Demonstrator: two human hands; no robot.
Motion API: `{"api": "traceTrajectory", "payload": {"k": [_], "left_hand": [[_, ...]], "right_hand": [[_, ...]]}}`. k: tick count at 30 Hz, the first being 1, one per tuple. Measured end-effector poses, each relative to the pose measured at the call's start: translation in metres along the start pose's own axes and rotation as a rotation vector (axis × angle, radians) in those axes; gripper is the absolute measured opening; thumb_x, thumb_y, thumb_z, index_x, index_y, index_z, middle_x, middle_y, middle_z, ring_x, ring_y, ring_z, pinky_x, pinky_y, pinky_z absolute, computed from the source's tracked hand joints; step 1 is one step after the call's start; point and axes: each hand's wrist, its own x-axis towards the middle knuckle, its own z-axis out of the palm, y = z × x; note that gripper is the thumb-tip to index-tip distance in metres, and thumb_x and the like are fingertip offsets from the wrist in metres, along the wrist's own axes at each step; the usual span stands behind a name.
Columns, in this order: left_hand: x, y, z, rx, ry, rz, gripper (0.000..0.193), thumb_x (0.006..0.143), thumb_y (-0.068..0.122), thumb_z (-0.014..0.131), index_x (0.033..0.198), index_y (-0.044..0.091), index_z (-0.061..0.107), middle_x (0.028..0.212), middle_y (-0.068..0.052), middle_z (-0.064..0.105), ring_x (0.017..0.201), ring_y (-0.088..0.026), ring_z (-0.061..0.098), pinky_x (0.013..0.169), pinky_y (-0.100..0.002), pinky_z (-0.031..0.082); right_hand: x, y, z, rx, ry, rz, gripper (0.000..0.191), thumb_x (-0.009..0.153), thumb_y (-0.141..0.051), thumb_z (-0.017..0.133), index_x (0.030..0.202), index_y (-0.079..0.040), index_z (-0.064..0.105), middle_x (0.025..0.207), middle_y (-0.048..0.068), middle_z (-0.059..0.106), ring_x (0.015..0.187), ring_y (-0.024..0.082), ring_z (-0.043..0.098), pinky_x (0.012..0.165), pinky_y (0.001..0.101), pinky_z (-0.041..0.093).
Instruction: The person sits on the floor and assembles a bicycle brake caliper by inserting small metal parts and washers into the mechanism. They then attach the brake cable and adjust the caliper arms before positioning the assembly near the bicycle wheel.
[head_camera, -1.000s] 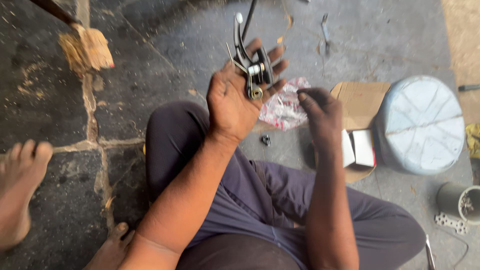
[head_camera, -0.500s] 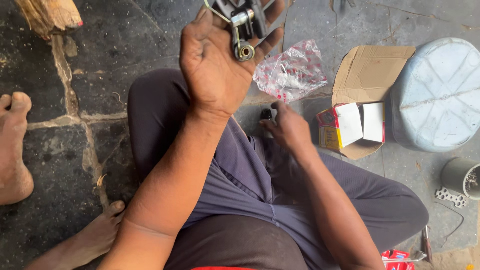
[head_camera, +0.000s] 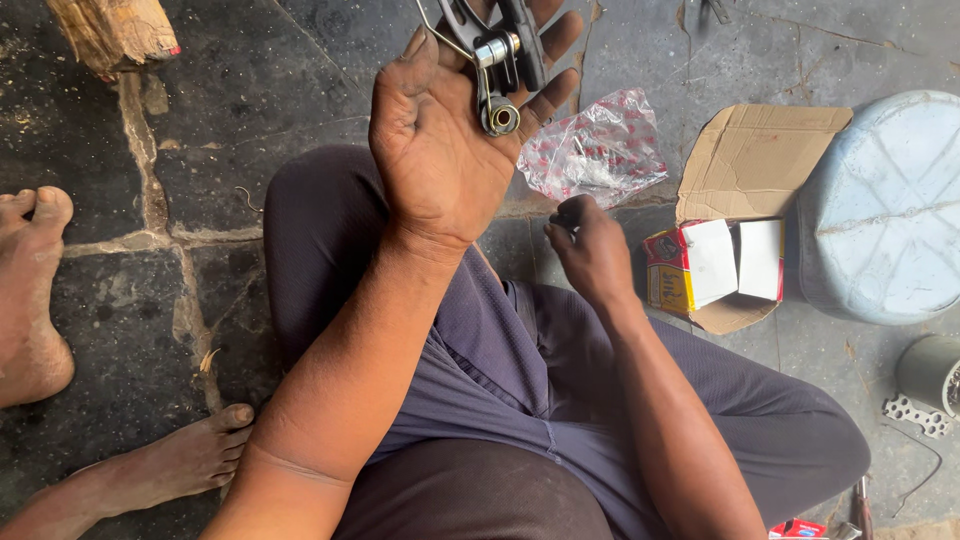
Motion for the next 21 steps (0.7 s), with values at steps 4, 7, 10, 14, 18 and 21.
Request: {"api": "traceTrajectory", "payload": {"k": [4,7,10,14,18,21], "left_hand": [[0.02,0.0,0.014,0.012,0.021,-0.021,0.061,0.109,0.041,0.05,0.156,0.004,0.039,0.151,-0.021,0.052,0.14,-0.033,0.05,0.115,-0.047,0.046],[0.031,-0.002,0.022,0.005,0.01,-0.032,0.06,0.11,0.041,0.049,0.157,0.005,0.04,0.151,-0.021,0.051,0.14,-0.032,0.05,0.115,-0.045,0.046],[0.034,-0.006,0.028,0.012,0.01,-0.048,0.06,0.11,0.042,0.049,0.156,0.005,0.041,0.153,-0.021,0.052,0.139,-0.031,0.051,0.115,-0.044,0.046],[0.035,-0.014,0.036,0.013,0.017,-0.052,0.061,0.108,0.042,0.05,0.156,0.005,0.042,0.154,-0.022,0.051,0.14,-0.032,0.052,0.115,-0.045,0.047],[0.036,-0.021,0.048,0.033,0.067,-0.082,0.068,0.103,0.042,0.05,0.16,0.007,0.04,0.154,-0.022,0.05,0.142,-0.032,0.054,0.118,-0.047,0.048],[0.031,-0.027,0.055,0.053,0.087,-0.096,0.071,0.101,0.042,0.05,0.161,0.006,0.039,0.157,-0.022,0.05,0.144,-0.034,0.054,0.117,-0.047,0.049]], "right_hand": [[0.01,-0.019,-0.035,0.174,-0.035,0.048,0.034,0.09,-0.019,0.075,0.117,-0.001,0.068,0.103,0.013,0.075,0.089,0.023,0.071,0.079,0.0352,0.055],[0.012,-0.031,-0.056,0.325,-0.068,0.137,0.036,0.089,-0.019,0.077,0.121,-0.003,0.07,0.103,0.007,0.077,0.083,0.014,0.069,0.073,0.03,0.055],[0.006,-0.038,-0.07,0.423,-0.058,0.09,0.039,0.089,-0.018,0.079,0.123,-0.003,0.069,0.104,0.006,0.077,0.083,0.01,0.066,0.074,0.0269,0.054],[-0.007,-0.046,-0.088,0.416,0.043,-0.131,0.037,0.09,-0.014,0.08,0.123,-0.001,0.068,0.11,0.006,0.075,0.091,0.008,0.065,0.08,0.026,0.053],[-0.022,-0.055,-0.105,0.345,0.122,-0.123,0.038,0.087,-0.013,0.083,0.119,-0.001,0.068,0.099,0.004,0.073,0.078,0.008,0.056,0.073,0.0241,0.051],[-0.034,-0.058,-0.11,0.576,0.12,-0.149,0.038,0.092,-0.013,0.081,0.123,-0.001,0.063,0.105,0.003,0.071,0.088,0.005,0.061,0.078,0.0214,0.053]]}}
